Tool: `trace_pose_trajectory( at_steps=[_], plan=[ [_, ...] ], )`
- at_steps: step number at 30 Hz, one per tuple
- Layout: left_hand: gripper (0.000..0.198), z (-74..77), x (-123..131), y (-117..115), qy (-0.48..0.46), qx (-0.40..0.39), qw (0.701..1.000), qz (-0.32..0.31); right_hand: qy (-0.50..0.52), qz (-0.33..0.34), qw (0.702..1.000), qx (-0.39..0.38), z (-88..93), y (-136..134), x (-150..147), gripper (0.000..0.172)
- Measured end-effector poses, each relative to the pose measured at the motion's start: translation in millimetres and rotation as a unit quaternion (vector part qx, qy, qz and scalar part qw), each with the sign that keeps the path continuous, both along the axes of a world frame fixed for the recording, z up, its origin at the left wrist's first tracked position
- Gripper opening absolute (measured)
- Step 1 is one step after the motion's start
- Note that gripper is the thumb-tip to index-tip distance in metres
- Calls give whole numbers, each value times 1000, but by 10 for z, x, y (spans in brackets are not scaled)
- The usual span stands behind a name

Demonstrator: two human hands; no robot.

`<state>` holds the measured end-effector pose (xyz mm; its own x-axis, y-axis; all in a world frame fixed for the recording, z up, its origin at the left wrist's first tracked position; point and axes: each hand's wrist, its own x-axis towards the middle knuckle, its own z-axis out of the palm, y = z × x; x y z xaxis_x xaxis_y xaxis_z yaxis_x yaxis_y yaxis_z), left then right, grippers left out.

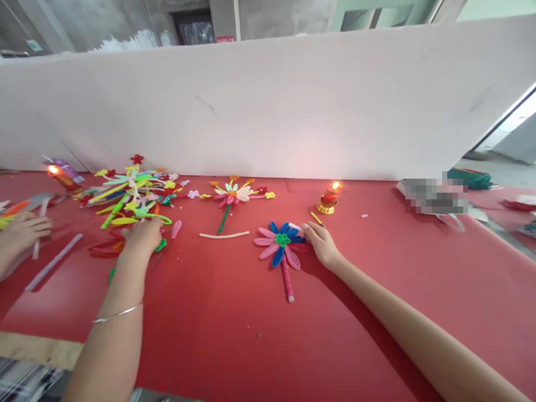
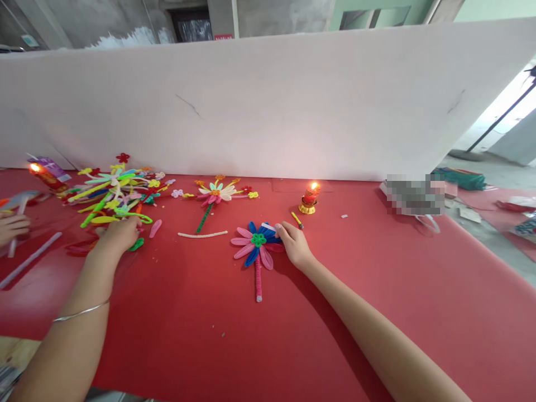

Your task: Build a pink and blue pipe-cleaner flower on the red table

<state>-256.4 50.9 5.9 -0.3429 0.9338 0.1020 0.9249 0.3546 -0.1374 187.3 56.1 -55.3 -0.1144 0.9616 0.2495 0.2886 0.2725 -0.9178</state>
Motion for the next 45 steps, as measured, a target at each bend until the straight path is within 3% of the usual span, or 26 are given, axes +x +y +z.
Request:
trace_pose_trajectory(
  at_steps=[7, 14, 21, 31, 36, 42, 45],
  plan=[
    [30, -77, 52, 9, 49, 11, 997, -51, -15, -6, 1000, -12, 45, -34, -19, 49],
    [33, 134, 319, -85, 82, 151, 982, -78, 17, -6, 1000, -10, -46, 24, -3, 48],
    [32, 186, 535, -61, 140, 140, 967, -162, -26, 0, 1000, -15, 38, -22, -22, 45],
    [33, 107, 924, -59, 48, 125, 961, -242, -6, -1, 1000, 0, 1, -7, -20, 48],
    [25, 3, 1261, -78, -10, 159, 929, -333, 7, -7, 1000, 2, -34, 16, -28, 42],
    [25, -77, 1622, -188, -67, 164, 868, -463, 2, -6, 1000, -4, 10, -19, -22, 33],
    [28, -82, 1710, -254, -83, 128, 876, -457, 4, -6, 1000, -9, 19, -26, -26, 32]
  ],
)
